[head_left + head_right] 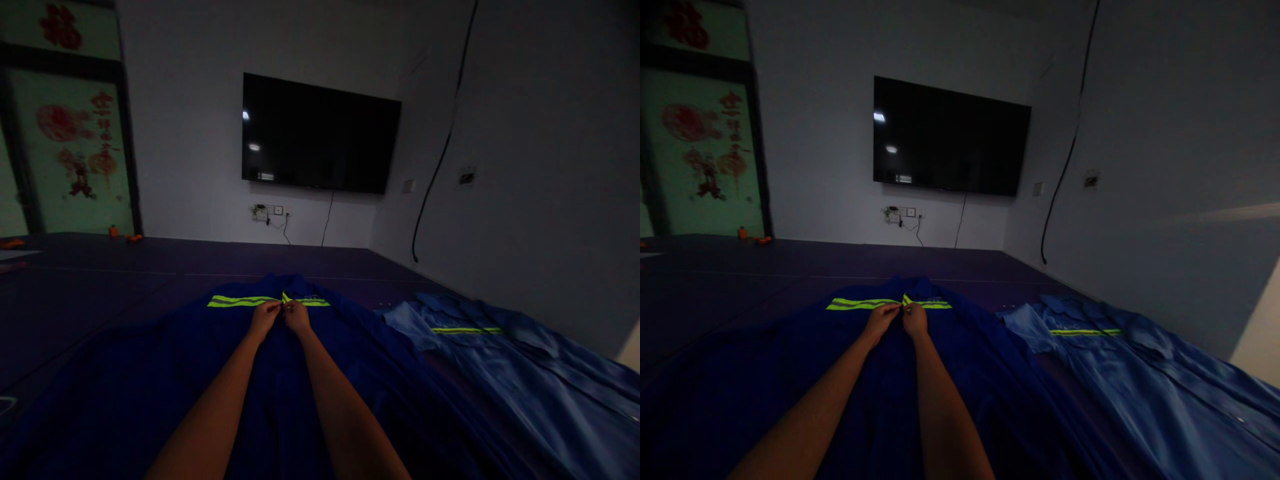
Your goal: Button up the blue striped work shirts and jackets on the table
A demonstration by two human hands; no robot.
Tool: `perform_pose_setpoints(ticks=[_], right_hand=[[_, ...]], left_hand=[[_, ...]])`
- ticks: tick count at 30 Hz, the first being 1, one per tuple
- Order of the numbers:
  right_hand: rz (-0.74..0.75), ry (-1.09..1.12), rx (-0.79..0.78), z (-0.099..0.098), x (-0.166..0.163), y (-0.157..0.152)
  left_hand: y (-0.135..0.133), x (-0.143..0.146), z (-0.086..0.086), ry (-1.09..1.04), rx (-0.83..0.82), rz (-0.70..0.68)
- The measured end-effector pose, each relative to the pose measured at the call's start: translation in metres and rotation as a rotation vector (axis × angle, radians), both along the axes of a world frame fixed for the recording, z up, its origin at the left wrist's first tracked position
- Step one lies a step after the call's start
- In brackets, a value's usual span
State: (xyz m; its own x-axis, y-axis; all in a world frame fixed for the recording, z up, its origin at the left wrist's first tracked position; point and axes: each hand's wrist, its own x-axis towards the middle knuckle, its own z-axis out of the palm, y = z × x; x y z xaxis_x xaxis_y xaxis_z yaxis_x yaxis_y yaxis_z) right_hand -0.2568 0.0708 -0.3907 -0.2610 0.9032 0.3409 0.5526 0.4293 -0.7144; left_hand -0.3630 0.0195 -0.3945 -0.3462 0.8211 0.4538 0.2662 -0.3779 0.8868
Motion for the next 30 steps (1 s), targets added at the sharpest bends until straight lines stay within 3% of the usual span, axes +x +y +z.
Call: perform_pose_setpoints(ticks=[11, 30], right_hand=[[0.012, -0.129, 0.073, 0.003, 0.001, 0.001], [0.006, -0.089, 0.141, 0.012, 0.003, -0.011]], left_hand=[[0.002, 0.000, -0.002, 0.181, 0.029, 0.083], [-0.010, 0.000, 0.009, 0.052, 0.018, 0.068]])
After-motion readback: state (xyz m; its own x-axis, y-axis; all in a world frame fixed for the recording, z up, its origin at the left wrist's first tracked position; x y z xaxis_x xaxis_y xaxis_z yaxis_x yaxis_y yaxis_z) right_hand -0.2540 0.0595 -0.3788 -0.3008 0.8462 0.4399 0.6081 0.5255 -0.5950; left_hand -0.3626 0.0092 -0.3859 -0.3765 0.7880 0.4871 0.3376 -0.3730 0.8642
